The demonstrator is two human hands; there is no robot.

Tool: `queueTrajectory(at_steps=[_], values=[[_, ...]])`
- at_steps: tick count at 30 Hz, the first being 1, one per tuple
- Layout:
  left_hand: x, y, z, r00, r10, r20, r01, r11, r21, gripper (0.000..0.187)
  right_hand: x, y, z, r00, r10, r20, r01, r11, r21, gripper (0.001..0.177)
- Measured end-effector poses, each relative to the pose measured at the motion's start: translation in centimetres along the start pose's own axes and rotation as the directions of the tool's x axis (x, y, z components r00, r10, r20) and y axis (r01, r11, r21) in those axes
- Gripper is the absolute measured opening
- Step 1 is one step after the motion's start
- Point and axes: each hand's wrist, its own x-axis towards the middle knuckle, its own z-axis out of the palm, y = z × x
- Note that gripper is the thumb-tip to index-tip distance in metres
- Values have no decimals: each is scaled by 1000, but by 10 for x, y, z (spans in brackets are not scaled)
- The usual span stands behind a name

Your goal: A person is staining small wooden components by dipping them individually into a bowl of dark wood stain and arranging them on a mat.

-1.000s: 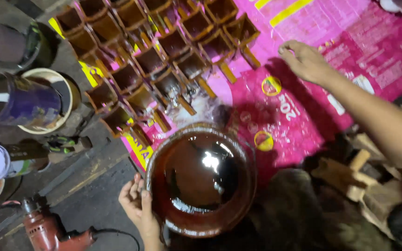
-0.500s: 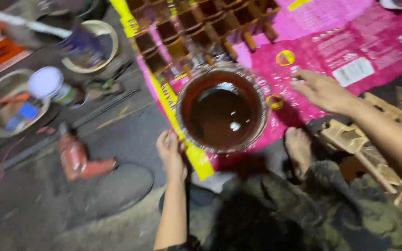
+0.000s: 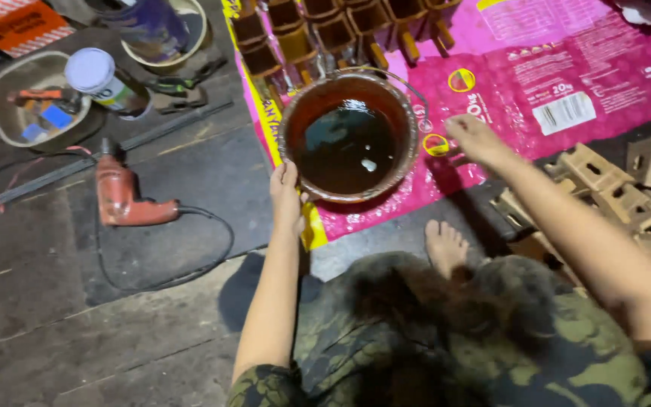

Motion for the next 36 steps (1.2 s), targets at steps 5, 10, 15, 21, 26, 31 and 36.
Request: queueTrajectory(at_steps=[5,10,15,21,26,31,36], values=[[32,-25,1,994,46,-101,-47,999,-10,69,14,30,48,989,131,64,-144,948,284,64],[27,-4,4,985,3,-171,-12,998,-55,53,-9,1,84,982,157,103,-188,843,503,62],[-6,12,1,981,-83,-177,76,996,-48,44,10,12,89,981,187,45,-172,752,637,35],[-48,-3,10,979,-95,-181,76,991,-110,40,11,8,81,975,223,-3,-169,746,644,28],[-85,-12,11,977,-90,-191,57,983,-172,47,15,44,81,965,258,-50,-175,774,608,23],[-126,8,27,980,-102,-173,62,973,-224,51,8,65,76,960,273,-55,-187,781,596,21],[-151,8,20,998,-51,-37,37,951,-308,35,-23,15,66,974,224,-22,-148,711,688,24]])
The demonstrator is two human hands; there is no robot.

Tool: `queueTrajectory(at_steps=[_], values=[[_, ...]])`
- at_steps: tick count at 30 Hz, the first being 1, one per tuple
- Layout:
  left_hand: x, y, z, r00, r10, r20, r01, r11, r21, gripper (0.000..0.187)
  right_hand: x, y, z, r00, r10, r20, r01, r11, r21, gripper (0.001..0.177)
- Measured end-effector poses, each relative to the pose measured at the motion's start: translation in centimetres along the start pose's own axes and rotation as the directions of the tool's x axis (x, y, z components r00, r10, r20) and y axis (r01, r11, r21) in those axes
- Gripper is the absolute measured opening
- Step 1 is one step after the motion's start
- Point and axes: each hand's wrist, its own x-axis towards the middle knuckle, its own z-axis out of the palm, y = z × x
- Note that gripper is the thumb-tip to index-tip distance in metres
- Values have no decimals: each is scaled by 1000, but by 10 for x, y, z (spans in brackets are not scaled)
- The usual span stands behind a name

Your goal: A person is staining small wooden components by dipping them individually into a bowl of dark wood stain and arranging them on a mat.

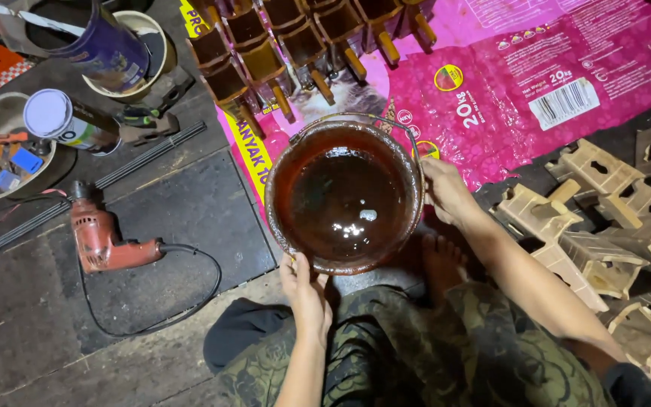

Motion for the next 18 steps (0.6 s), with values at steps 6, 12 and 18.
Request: queueTrajectory(at_steps=[6,12,18], values=[[1,2,-3,998,-27,-65,31,997,73,40,-9,-1,5,999,20,-30,-18,998,55,18],[9,-1,-26,1000,-13,4,12,995,100,19,-31,4,0,998,28,-51,-28,1000,9,31],[-2,18,-19,999,-14,-32,21,967,253,27,-62,-5,-86,784,-620,-7,426,546,-721,50]])
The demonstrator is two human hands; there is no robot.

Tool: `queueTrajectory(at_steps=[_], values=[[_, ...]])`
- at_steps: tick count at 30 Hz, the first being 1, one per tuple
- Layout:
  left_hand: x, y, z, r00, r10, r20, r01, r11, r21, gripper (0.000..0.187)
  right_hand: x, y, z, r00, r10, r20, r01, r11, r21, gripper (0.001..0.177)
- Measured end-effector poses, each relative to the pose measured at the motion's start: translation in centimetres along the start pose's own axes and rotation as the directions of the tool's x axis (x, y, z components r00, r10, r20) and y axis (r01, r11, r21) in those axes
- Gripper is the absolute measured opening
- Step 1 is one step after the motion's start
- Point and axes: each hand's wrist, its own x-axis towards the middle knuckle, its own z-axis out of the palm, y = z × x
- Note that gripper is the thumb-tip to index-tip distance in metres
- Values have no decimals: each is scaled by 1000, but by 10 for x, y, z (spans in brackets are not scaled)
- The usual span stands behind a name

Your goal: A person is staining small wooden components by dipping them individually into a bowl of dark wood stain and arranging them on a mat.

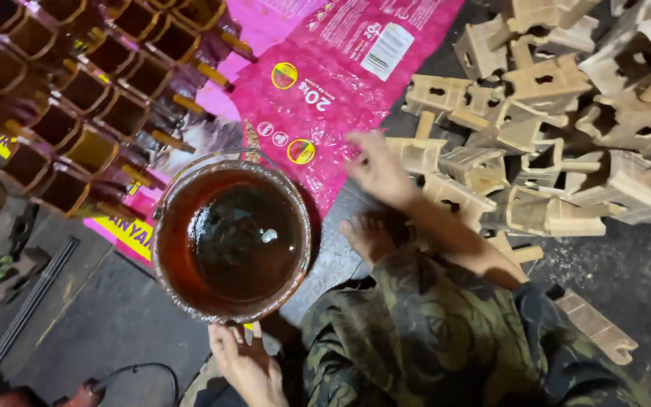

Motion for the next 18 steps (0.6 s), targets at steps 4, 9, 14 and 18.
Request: queueTrajectory(at_steps=[4,9,14,18], values=[[-1,3,0,999,-18,-28,18,1000,2,40,11,3,-76,980,-6,-199,-142,681,-719,38],[6,-6,-7,999,26,33,-25,999,-41,25,25,81,-72,792,609,-28,-360,431,-827,52],[5,0,1,999,-27,-45,28,1000,7,44,19,68,-82,854,518,-43,-358,526,-771,36],[5,3,3,996,-28,-84,32,998,45,62,17,21,-102,905,409,-118,-414,783,-465,22]])
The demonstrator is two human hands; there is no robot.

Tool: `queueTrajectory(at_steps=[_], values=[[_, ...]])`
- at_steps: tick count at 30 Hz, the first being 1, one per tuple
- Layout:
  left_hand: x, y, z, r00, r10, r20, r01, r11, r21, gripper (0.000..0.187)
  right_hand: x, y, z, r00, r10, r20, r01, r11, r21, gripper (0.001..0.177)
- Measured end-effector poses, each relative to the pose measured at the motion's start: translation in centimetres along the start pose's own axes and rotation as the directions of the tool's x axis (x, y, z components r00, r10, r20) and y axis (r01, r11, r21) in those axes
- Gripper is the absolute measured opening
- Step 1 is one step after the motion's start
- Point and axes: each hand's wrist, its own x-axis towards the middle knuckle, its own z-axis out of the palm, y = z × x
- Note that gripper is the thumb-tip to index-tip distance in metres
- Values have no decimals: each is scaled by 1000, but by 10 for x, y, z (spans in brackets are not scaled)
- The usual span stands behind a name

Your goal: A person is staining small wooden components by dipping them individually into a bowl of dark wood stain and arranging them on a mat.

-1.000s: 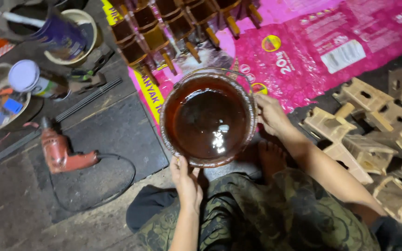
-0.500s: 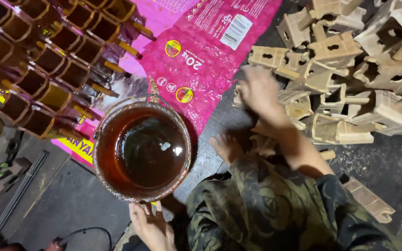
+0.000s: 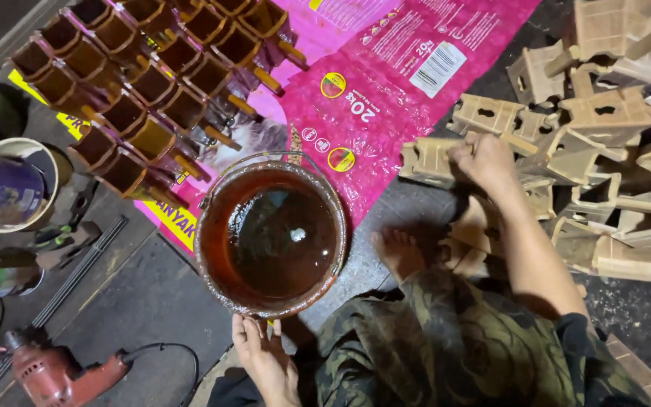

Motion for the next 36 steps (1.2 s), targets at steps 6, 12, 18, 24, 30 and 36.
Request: queueTrajectory(at_steps=[6,12,18,24,30,36], values=[[-4,7,4,1000,-10,7,10,1000,-7,59,-31,-72,-58,851,-477,-221,504,860,82,25],[-5,6,4,999,-18,27,19,999,-42,52,-68,-160,-70,652,-732,-199,757,611,233,19],[-3,3,4,999,-51,-8,50,997,-60,57,-91,-213,4,336,-930,-148,880,254,401,21],[3,-3,-4,999,-48,24,50,994,-99,64,-86,-207,105,226,-974,-26,899,198,391,27],[3,-7,-8,998,-50,26,52,994,-91,65,-72,-188,155,211,-960,183,923,257,288,29],[7,-12,-11,999,-40,31,43,994,-99,61,-71,-188,168,208,-940,272,919,282,274,19]])
